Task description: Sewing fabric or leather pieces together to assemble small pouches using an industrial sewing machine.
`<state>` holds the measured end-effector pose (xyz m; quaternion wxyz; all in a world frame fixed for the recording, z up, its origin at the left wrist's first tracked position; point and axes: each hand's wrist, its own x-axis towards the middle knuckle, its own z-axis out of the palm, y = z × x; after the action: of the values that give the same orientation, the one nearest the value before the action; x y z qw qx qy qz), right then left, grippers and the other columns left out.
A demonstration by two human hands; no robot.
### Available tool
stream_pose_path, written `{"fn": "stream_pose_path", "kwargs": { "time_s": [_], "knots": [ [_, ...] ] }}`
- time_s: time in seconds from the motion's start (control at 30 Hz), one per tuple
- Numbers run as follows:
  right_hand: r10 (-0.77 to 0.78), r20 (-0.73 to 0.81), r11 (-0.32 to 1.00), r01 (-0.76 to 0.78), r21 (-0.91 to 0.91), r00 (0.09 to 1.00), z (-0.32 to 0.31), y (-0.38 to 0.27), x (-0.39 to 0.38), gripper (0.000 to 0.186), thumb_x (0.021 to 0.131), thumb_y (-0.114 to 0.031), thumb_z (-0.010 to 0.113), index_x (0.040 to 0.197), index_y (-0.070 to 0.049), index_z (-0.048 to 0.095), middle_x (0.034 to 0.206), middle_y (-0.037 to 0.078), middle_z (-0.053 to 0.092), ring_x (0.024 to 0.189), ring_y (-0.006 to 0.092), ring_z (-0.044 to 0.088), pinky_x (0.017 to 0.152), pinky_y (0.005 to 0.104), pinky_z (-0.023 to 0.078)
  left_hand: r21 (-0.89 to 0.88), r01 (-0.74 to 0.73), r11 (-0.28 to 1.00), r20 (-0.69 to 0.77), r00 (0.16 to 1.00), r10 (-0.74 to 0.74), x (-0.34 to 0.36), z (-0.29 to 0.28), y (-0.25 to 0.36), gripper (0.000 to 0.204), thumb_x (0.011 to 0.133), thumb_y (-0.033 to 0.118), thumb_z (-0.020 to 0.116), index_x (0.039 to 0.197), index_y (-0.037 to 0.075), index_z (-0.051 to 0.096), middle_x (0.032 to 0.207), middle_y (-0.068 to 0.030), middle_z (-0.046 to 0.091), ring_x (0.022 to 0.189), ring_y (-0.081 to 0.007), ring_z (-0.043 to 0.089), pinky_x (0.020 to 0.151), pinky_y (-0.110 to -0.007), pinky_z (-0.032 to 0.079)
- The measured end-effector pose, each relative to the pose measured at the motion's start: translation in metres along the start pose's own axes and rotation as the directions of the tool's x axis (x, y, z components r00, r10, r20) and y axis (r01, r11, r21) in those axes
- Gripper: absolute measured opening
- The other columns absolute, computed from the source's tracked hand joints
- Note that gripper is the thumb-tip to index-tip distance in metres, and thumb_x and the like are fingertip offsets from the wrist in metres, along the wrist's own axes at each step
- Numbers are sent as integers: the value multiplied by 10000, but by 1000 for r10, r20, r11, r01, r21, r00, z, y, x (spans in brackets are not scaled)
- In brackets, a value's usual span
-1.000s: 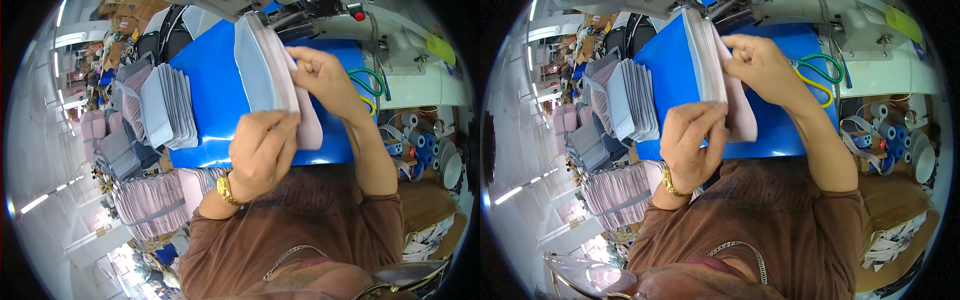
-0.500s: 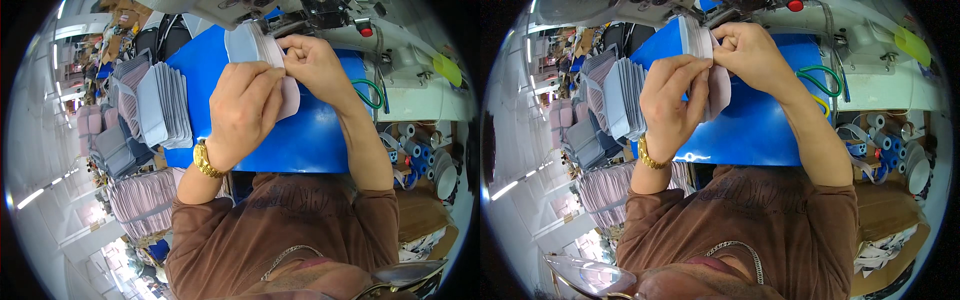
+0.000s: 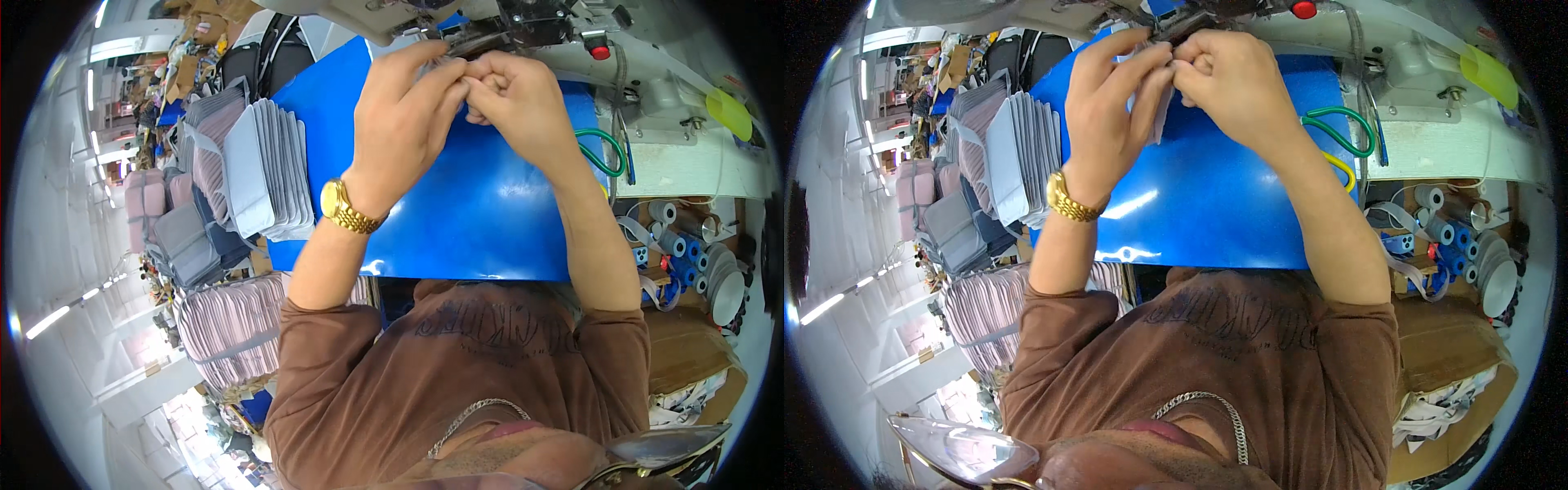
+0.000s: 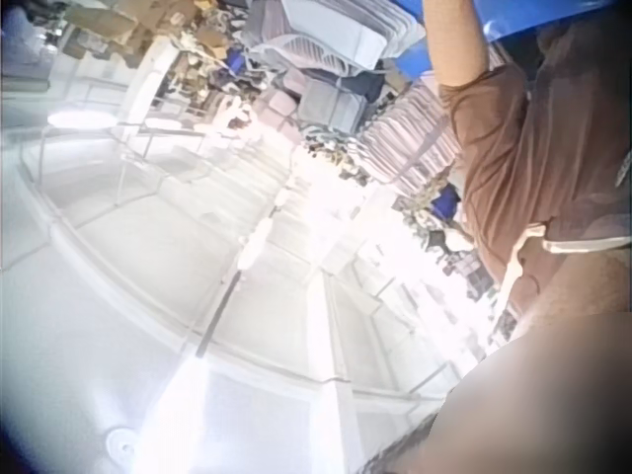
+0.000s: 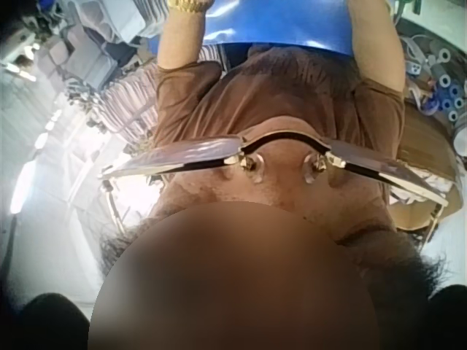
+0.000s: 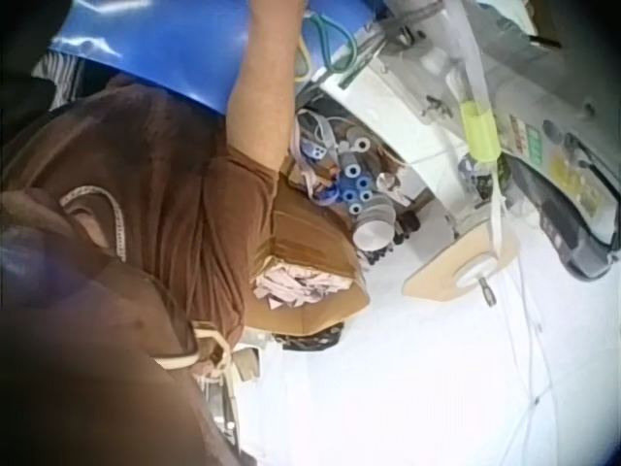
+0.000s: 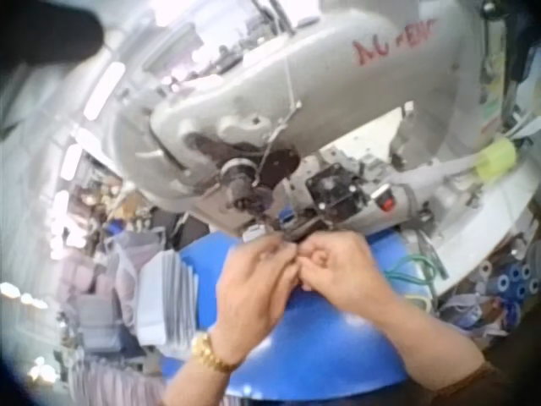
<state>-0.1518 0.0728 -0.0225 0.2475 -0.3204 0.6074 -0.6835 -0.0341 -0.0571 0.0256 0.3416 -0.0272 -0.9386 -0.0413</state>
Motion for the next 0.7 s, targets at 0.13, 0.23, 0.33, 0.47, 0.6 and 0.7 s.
{"fn": "stream_pose_path", "kwargs": {
  "time_s": [0.13, 0.23, 0.33, 0.47, 0.6, 0.7],
  "knots": [
    [-90, -59, 996, 89, -16, 994, 3, -14, -33, 168, 927, -141, 719, 955, 22, 747, 731, 80, 739, 650, 123, 699, 610, 286, 537, -203, 292, 935, -178, 928, -329, -40, 10, 14, 206, 852, 56, 835, 999, 24, 695, 1019, -105, 686, 944, -247, 642, 804, -361, 527],
    [-26, -6, 997, 26, 73, 1000, 23, -7, -45, 292, 969, -154, 687, 1160, 65, 713, 976, 174, 777, 857, 183, 747, 761, 308, 586, -332, 330, 884, -163, 903, -398, -53, 16, 5, 146, 883, 12, 792, 971, 12, 676, 901, -110, 680, 769, -239, 643, 710, -337, 523],
    [79, 131, 960, -111, 257, 988, 31, 3, -41, 404, 1015, -139, 626, 1341, 100, 622, 1228, 176, 731, 1147, 207, 692, 995, 330, 543, -312, 444, 840, -166, 845, -508, -53, 11, -3, 127, 892, 7, 782, 952, 10, 670, 875, -100, 679, 728, -219, 634, 682, -314, 515],
    [79, 242, 886, -179, 427, 967, 30, 1, -38, 383, 1040, -139, 593, 1345, 91, 629, 1313, 142, 694, 1235, 177, 633, 1053, 320, 498, -110, 206, 972, -121, 968, -219, -51, 2, 5, 260, 906, -14, 718, 1161, 18, 687, 1247, -178, 651, 1139, -316, 627, 970, -386, 510],
    [-12, 137, 882, -54, 468, 990, 29, -11, -41, 339, 1047, -176, 593, 1237, 85, 695, 1221, 132, 732, 1105, 162, 676, 979, 302, 522, -4, -1, 1000, -74, 997, 0, -41, 0, -2, 664, 782, -54, 661, 1431, 74, 605, 1449, -215, 556, 1256, -403, 570, 1032, -479, 476],
    [120, 129, 891, -164, 424, 984, 22, -10, -30, 334, 1047, -225, 610, 1089, 76, 749, 1001, 112, 779, 910, 154, 714, 884, 310, 555, -35, -59, 998, 85, 994, 62, -33, -12, -15, 727, 756, -96, 617, 1460, 84, 595, 1457, -200, 554, 1238, -405, 588, 1040, -472, 500]
  ]
}}
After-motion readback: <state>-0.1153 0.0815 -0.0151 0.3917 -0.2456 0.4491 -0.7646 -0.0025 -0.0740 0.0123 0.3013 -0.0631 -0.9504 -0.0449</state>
